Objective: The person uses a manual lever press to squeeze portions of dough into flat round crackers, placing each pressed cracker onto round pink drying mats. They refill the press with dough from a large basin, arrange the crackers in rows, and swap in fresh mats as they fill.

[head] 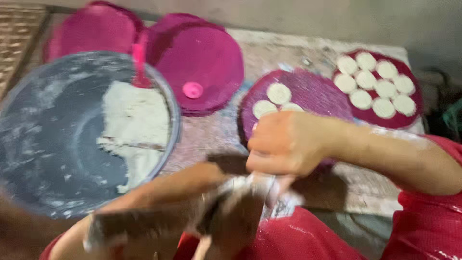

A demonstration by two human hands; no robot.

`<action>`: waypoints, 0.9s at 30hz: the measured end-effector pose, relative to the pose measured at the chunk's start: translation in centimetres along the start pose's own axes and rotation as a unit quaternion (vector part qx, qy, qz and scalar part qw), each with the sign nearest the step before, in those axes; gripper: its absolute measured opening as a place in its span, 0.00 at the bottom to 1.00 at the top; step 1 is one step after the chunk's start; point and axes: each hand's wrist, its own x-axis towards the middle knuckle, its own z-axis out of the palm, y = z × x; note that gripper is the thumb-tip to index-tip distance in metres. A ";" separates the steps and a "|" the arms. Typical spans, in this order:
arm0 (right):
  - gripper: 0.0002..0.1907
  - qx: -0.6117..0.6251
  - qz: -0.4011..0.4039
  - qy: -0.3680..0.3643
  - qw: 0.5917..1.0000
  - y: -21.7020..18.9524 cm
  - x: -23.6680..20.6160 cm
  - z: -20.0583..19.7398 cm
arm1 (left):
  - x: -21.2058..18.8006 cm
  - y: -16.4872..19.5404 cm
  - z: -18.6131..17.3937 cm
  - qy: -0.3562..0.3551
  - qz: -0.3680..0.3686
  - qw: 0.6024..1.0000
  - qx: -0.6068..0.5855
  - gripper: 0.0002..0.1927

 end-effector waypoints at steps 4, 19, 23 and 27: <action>0.21 0.327 0.112 -0.123 0.930 -1.2 5.1 4.5 | -7.3 2.5 2.7 -0.065 -0.204 0.968 0.133 0.06; 0.18 -0.163 -0.004 -0.126 0.978 11.0 19.3 9.0 | -33.7 -4.9 3.8 0.429 -0.219 0.876 0.024 0.09; 0.20 -0.358 -0.126 0.049 0.924 15.9 24.1 11.9 | -31.6 -5.8 4.0 0.430 -0.128 0.841 -0.303 0.11; 0.26 -0.166 0.192 0.055 0.966 15.5 27.5 19.0 | -31.9 -9.1 4.9 0.596 -0.146 0.646 -0.454 0.14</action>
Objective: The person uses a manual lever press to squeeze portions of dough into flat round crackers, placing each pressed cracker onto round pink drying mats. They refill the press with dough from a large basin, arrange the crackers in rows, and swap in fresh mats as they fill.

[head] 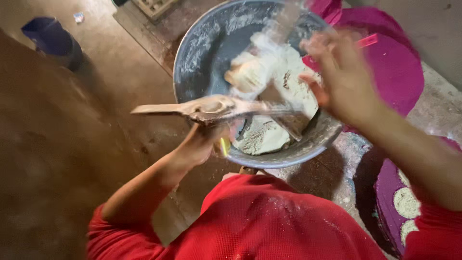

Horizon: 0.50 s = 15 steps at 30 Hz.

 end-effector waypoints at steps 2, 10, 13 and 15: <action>0.27 0.093 0.092 -0.184 0.974 -2.1 -0.3 4.5 | 0.6 -0.3 -2.2 0.142 0.055 0.979 0.135 0.11; 0.25 0.073 0.166 -0.401 0.898 -2.3 -3.8 13.3 | 1.5 -2.0 -4.2 0.265 0.343 0.812 0.391 0.17; 0.26 0.074 0.143 -0.417 0.894 -1.5 -2.0 13.0 | 2.1 -1.8 -3.8 0.297 0.340 0.826 0.338 0.19; 0.28 0.080 0.097 -0.427 0.896 -1.5 -0.7 12.2 | 2.5 -1.4 -3.6 0.321 0.337 0.832 0.301 0.20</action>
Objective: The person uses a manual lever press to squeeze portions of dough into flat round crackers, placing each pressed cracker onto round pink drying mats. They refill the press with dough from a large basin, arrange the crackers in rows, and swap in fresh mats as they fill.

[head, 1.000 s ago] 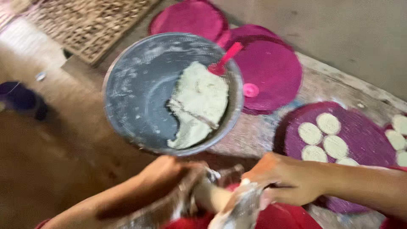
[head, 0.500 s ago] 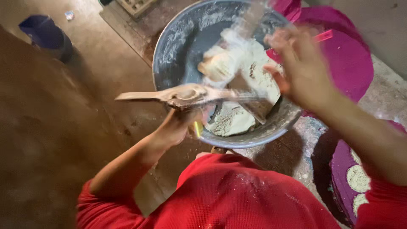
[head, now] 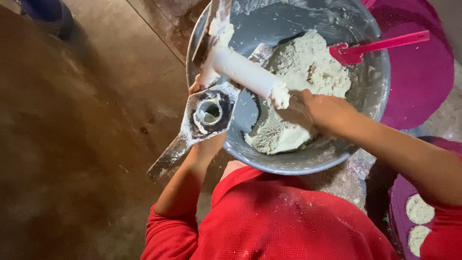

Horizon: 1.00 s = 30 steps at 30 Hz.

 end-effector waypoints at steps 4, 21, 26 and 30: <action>0.18 -0.090 -0.093 0.023 0.991 -2.4 0.4 -0.1 | 0.6 0.4 0.7 0.019 -0.014 1.000 -0.007 0.22; 0.12 0.024 -0.056 -0.099 0.993 -5.7 -3.5 2.8 | 0.6 1.9 1.2 0.026 0.017 0.997 -0.068 0.28; 0.19 0.114 0.043 -0.139 0.983 -2.5 -8.8 -1.3 | 1.6 3.5 -0.6 -0.030 0.034 0.994 0.095 0.29; 0.20 0.343 -0.204 0.033 0.916 1.7 -12.7 -5.2 | 2.8 4.9 -0.5 -0.029 0.185 0.936 0.298 0.30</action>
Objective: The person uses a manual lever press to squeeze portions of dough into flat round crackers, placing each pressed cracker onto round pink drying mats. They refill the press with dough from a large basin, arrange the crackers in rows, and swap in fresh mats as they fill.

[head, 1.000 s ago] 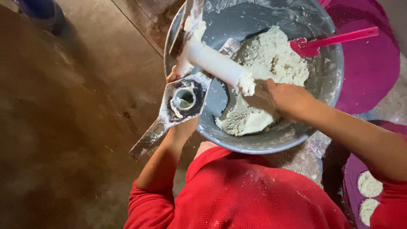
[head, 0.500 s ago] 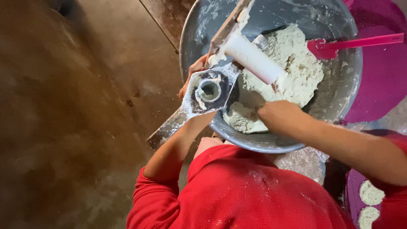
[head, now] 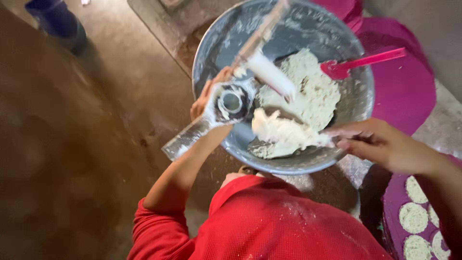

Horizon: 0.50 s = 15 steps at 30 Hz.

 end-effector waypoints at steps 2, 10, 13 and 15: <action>0.22 0.002 0.198 -0.021 0.980 -1.2 0.4 -1.8 | 0.2 1.3 -0.1 -0.069 0.009 0.992 -0.102 0.28; 0.10 -0.525 0.190 -0.039 0.829 -8.9 4.6 0.3 | 0.2 5.2 3.3 -0.140 0.069 0.982 -0.103 0.28; 0.05 -0.533 -0.088 0.094 0.836 -8.4 4.7 4.5 | -1.6 5.6 4.3 -0.161 0.098 0.976 -0.114 0.28; 0.05 -0.535 -0.158 0.103 0.824 -8.9 3.8 4.7 | -2.3 5.4 4.3 -0.214 0.064 0.956 -0.190 0.20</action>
